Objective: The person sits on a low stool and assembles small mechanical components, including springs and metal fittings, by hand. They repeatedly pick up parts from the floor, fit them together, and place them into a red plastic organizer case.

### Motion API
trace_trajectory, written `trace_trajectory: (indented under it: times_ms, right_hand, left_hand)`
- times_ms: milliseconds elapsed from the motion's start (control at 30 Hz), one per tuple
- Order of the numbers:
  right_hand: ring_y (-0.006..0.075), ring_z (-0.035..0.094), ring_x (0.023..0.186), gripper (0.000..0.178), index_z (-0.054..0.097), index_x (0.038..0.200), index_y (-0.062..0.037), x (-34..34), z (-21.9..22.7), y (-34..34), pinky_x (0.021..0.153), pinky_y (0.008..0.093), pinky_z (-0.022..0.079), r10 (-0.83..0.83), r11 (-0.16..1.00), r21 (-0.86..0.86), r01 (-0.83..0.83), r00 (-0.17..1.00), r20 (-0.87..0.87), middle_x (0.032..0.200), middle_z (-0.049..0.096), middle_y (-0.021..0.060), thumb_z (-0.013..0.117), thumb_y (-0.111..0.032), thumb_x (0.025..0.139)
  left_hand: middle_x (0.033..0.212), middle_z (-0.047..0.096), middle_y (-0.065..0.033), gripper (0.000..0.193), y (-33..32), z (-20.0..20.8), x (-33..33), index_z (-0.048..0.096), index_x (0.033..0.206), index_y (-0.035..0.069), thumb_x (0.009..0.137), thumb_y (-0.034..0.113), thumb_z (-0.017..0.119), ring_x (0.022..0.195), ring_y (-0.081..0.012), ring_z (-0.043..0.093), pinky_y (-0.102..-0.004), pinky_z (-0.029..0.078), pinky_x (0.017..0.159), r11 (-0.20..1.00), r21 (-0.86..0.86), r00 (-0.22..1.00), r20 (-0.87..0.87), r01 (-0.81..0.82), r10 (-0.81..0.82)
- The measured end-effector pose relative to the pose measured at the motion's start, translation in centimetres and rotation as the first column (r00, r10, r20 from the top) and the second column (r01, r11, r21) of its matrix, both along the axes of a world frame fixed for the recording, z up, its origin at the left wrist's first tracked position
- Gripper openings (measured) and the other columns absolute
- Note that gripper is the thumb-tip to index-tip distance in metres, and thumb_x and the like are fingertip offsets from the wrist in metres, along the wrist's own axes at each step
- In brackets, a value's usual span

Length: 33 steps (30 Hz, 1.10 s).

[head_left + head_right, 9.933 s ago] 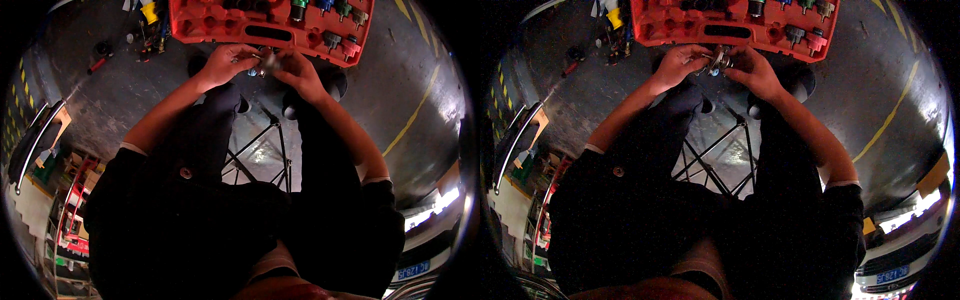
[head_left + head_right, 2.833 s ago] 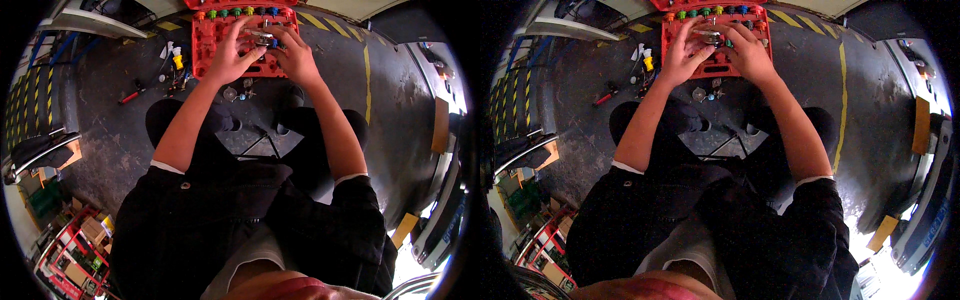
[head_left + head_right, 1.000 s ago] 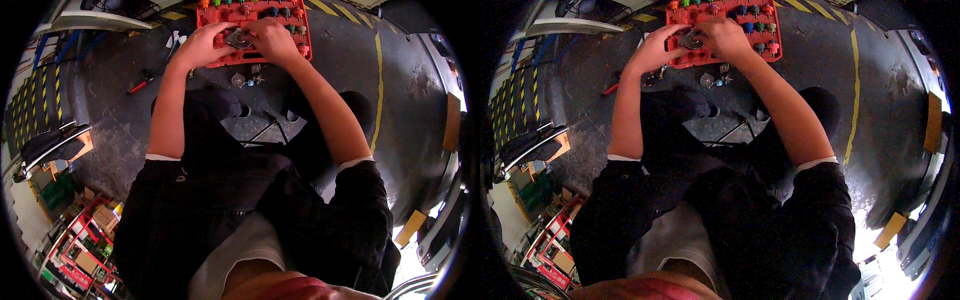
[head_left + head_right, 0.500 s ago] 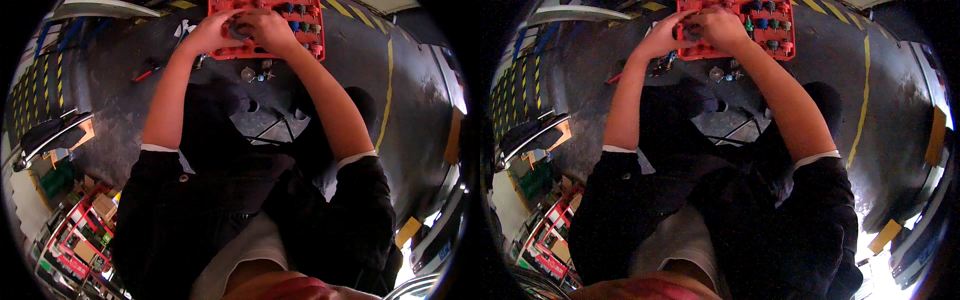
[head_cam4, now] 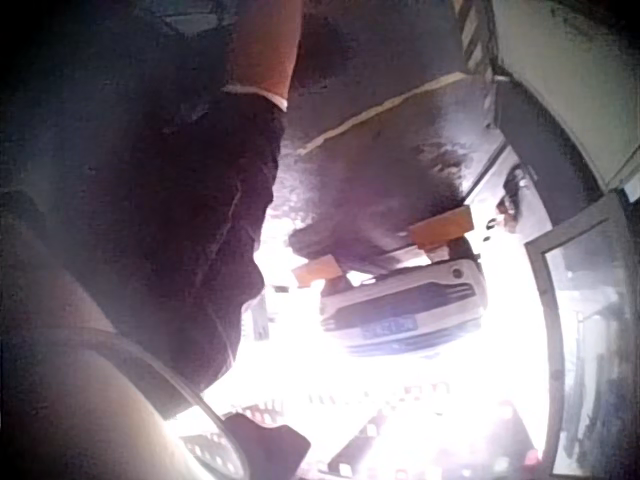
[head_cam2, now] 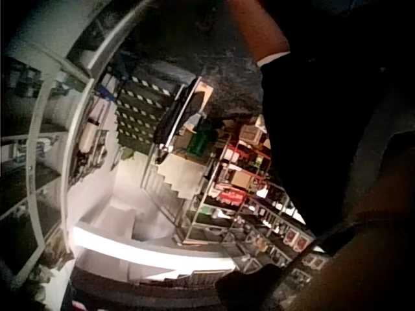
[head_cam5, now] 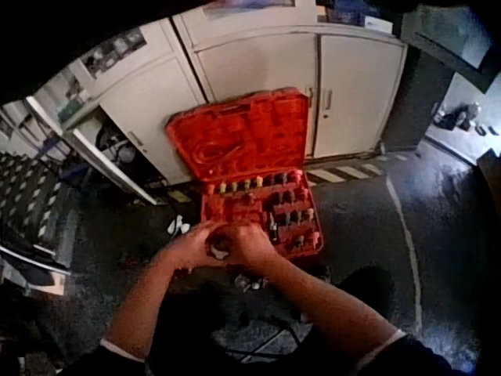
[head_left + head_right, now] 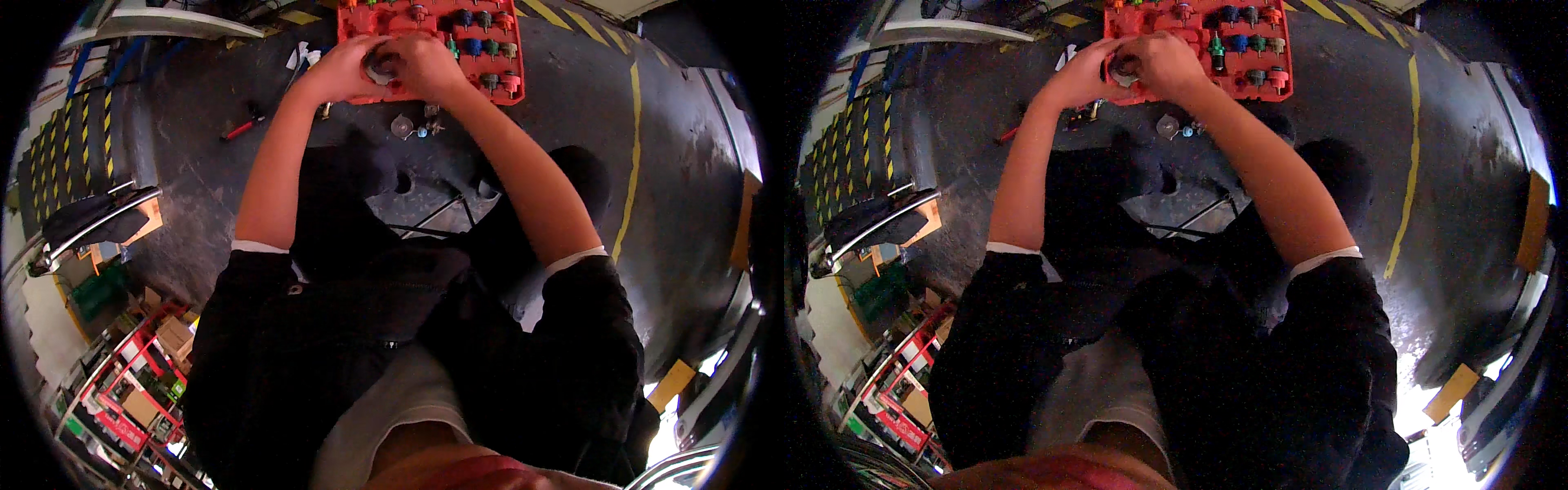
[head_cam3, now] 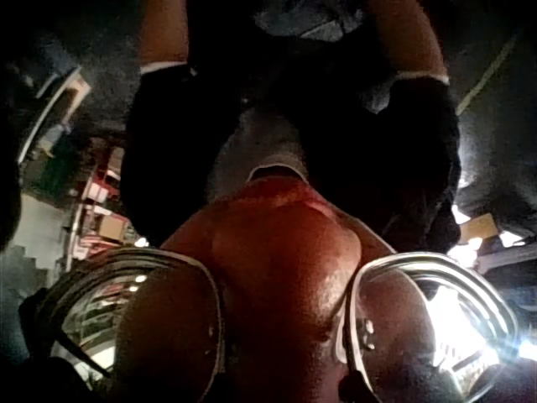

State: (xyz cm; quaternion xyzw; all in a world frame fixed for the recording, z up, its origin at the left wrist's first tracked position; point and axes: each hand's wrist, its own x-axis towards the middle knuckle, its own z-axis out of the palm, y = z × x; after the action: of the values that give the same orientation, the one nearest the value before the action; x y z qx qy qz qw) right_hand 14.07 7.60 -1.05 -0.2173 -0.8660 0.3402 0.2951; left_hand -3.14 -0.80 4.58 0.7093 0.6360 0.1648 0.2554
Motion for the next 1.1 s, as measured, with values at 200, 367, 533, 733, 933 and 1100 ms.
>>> trace_trajectory:
  times_ms: [200, 367, 533, 733, 933, 1100]
  right_hand:
    - [0.0332, 0.067, 0.088, 0.015, 0.075, 0.092, -0.0129, 1.7, 1.8, -2.8, 0.077, 0.0473, 0.053, -0.051, 0.997, -0.051, 0.050, 0.998, -0.021, 0.089, 0.071, 0.0101, 0.070, -0.017, 0.078]
    - [0.0336, 0.063, 0.093, 0.018, 0.074, 0.095, -0.0115, 2.2, 1.9, -4.4, 0.084, 0.0446, 0.052, -0.034, 0.994, -0.100, 0.034, 0.999, 0.005, 0.092, 0.069, 0.0096, 0.071, -0.013, 0.078]
    - [0.0336, 0.062, 0.095, 0.019, 0.074, 0.096, -0.0111, 1.9, 1.7, -4.1, 0.085, 0.0436, 0.052, -0.030, 0.996, -0.079, 0.031, 1.000, 0.009, 0.090, 0.066, 0.0089, 0.072, -0.011, 0.077]
    - [0.0321, 0.063, 0.093, 0.017, 0.075, 0.093, -0.0124, 2.5, 0.5, -3.5, 0.084, 0.0437, 0.052, -0.010, 0.999, -0.039, 0.012, 0.999, 0.039, 0.090, 0.067, 0.0082, 0.072, -0.014, 0.076]
    - [0.0308, 0.063, 0.093, 0.020, 0.075, 0.094, -0.0144, 3.4, -2.2, -3.3, 0.083, 0.0444, 0.053, -0.084, 0.996, 0.051, 0.077, 0.986, 0.145, 0.095, 0.067, 0.0072, 0.072, -0.021, 0.076]
    - [0.0319, 0.064, 0.095, 0.022, 0.075, 0.098, -0.0161, 3.3, -2.2, -3.6, 0.083, 0.0449, 0.053, -0.063, 0.996, 0.065, 0.055, 0.991, 0.120, 0.094, 0.066, 0.0097, 0.072, -0.020, 0.077]
  left_hand:
    - [0.127, 0.060, -0.0150, 0.086, -1.9, 1.1, 1.7, 0.055, 0.134, 0.004, 0.062, 0.034, 0.090, 0.119, -0.0329, 0.057, -0.0407, 0.046, 0.102, 0.996, -0.030, 0.995, -0.069, -0.078, 0.076]
    - [0.125, 0.060, -0.0136, 0.081, -4.2, 0.5, 2.2, 0.056, 0.133, 0.009, 0.063, 0.033, 0.089, 0.119, -0.0328, 0.056, -0.0417, 0.046, 0.101, 0.991, 0.049, 0.984, -0.119, -0.124, 0.130]
    - [0.124, 0.061, -0.0108, 0.080, -4.7, -2.1, 2.5, 0.055, 0.134, 0.013, 0.064, 0.033, 0.087, 0.116, -0.0336, 0.058, -0.0432, 0.045, 0.101, 0.950, 0.272, 0.969, -0.150, -0.153, 0.199]
    - [0.126, 0.062, -0.0095, 0.078, -4.3, -3.2, 2.4, 0.055, 0.135, 0.012, 0.067, 0.034, 0.086, 0.118, -0.0315, 0.058, -0.0428, 0.046, 0.100, 0.977, 0.196, 0.992, -0.071, -0.086, 0.102]
    - [0.129, 0.061, -0.0112, 0.063, -3.9, -5.1, 2.2, 0.063, 0.128, 0.008, 0.072, 0.025, 0.086, 0.115, -0.0294, 0.062, -0.0385, 0.051, 0.096, 0.989, 0.118, 0.988, 0.133, -0.089, 0.073]
    - [0.101, 0.068, -0.0113, 0.045, -4.0, -7.1, 3.4, 0.066, 0.109, 0.003, 0.076, 0.028, 0.084, 0.085, -0.0295, 0.066, -0.0394, 0.053, 0.078, 0.975, -0.067, 0.903, 0.369, -0.211, 0.220]
